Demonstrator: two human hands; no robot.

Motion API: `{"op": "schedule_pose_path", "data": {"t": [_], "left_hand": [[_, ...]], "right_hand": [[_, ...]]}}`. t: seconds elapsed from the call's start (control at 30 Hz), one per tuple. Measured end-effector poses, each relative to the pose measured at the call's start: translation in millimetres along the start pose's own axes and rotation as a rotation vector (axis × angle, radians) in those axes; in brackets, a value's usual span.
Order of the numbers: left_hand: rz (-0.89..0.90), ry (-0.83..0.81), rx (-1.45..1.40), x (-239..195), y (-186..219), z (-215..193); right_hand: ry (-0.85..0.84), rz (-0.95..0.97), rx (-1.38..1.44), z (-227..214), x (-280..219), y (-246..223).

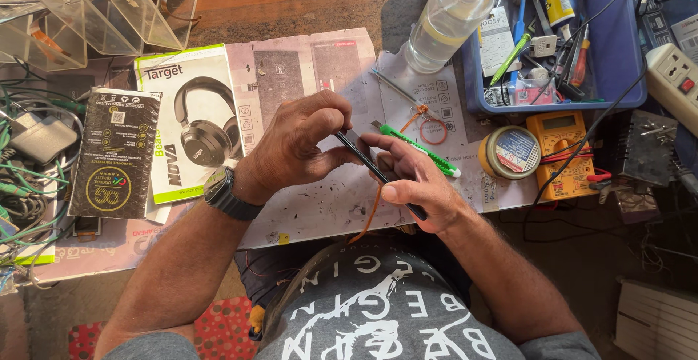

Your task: The person uses a thin orange wire and a small metal tool to probe and clean the charging port of a black smartphone. They repeatedly insert and remove the wire, then use a green-handled tool to scrape inside the port. The phone is held and rotated during the process.

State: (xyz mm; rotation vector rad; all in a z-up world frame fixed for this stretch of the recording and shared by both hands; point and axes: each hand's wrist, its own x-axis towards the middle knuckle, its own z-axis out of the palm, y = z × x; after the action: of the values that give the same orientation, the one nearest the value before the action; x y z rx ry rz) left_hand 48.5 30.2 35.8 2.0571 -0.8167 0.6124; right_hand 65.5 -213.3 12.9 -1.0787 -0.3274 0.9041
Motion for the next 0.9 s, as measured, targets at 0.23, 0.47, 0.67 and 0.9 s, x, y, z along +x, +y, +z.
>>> {"op": "schedule_pose_path", "data": {"t": [0.23, 0.47, 0.67, 0.9], "left_hand": [[0.013, 0.006, 0.017, -2.7, -0.8, 1.4], [0.015, 0.006, 0.033, -4.0, -0.7, -1.1], [0.007, 0.029, 0.04, -4.9, -0.2, 0.6], [-0.001, -0.008, 0.033, -1.8, -0.8, -0.4]], "right_hand": [[-0.015, 0.004, -0.017, -3.7, -0.3, 1.0], [-0.037, 0.012, -0.04, -5.3, 1.5, 0.9], [-0.039, 0.025, -0.029, -4.6, 2.3, -1.7], [-0.005, 0.02, -0.011, -5.3, 1.4, 1.0]]}}
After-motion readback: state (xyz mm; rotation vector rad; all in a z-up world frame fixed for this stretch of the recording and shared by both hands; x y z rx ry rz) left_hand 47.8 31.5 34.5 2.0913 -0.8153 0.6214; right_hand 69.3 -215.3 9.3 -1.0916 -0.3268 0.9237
